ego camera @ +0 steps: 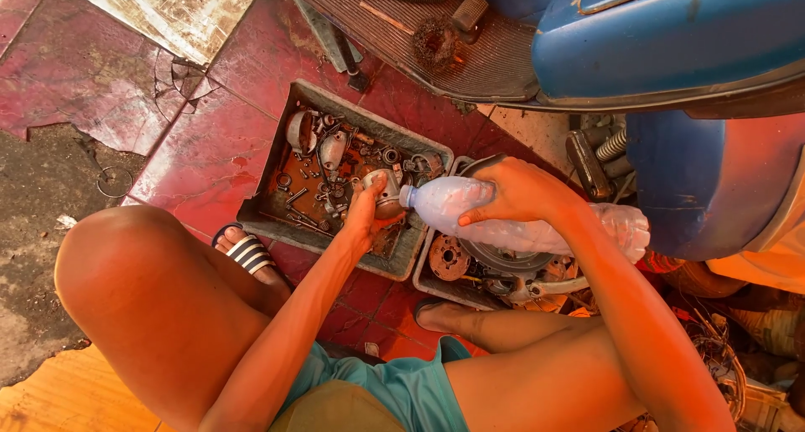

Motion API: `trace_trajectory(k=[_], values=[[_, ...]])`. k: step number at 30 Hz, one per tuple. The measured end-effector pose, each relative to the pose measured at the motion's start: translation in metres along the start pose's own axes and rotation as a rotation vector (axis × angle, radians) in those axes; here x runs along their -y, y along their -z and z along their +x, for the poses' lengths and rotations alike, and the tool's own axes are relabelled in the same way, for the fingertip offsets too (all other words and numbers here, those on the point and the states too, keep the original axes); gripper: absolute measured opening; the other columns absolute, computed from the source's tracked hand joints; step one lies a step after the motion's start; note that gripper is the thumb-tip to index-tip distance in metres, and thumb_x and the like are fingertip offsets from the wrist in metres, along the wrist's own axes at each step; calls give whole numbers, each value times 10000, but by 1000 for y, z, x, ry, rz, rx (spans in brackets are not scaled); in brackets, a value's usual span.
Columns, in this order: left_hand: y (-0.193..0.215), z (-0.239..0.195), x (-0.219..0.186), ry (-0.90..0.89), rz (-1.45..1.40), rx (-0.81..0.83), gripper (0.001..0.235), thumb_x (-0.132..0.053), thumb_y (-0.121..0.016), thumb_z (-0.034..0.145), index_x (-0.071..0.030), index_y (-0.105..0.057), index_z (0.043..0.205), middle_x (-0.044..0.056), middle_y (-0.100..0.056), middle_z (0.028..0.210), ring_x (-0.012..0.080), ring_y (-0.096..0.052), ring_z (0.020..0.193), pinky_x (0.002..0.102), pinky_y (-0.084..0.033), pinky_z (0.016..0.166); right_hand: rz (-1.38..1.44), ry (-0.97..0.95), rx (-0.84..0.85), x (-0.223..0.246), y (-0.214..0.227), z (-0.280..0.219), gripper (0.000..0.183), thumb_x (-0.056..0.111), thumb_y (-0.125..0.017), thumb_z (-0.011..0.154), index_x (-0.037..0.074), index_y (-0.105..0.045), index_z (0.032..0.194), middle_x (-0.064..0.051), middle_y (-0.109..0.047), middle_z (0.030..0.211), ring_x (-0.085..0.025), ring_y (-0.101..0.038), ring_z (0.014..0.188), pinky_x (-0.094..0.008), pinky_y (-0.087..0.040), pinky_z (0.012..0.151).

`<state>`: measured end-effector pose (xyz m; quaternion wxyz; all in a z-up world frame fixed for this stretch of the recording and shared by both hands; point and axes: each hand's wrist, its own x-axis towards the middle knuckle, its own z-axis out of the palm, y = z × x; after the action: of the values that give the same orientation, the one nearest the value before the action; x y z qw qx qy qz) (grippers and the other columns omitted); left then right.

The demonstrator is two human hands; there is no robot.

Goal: Cleaning a motorcycle engine piston and other small parts in a tray using solvent and a brush.

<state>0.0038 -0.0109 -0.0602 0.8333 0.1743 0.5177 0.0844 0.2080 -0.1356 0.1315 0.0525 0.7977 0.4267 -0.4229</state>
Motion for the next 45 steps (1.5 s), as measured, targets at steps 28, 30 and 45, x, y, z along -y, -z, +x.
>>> trace_trajectory(k=[28, 30, 45], values=[[18, -5, 5, -816, 610, 364, 648, -24, -904, 661, -96, -663, 1258, 196, -677, 1196, 385, -634, 1187, 512, -516, 1009, -122, 29, -100, 4, 6, -8, 618, 673, -801, 727, 121, -784, 1005, -226, -759, 900, -457, -726, 957, -537, -570, 800], [13, -18, -4, -631, 597, 271, 696, -154, -927, 729, -62, -600, 1336, 260, -645, 1208, 392, -618, 1168, 515, -483, 1075, -164, -39, -17, 3, 7, -11, 707, 710, -788, 717, 154, -790, 1153, -210, -786, 1005, -436, -734, 1032, -528, -580, 885], [41, 24, 32, -27, 448, 92, 845, -568, -807, 832, 70, -443, 1249, 252, -686, 866, 294, -756, 638, 327, -651, 550, -277, -114, 20, 3, -7, -19, 699, 667, -790, 757, 129, -793, 1203, -179, -797, 1051, -416, -753, 1031, -518, -588, 882]])
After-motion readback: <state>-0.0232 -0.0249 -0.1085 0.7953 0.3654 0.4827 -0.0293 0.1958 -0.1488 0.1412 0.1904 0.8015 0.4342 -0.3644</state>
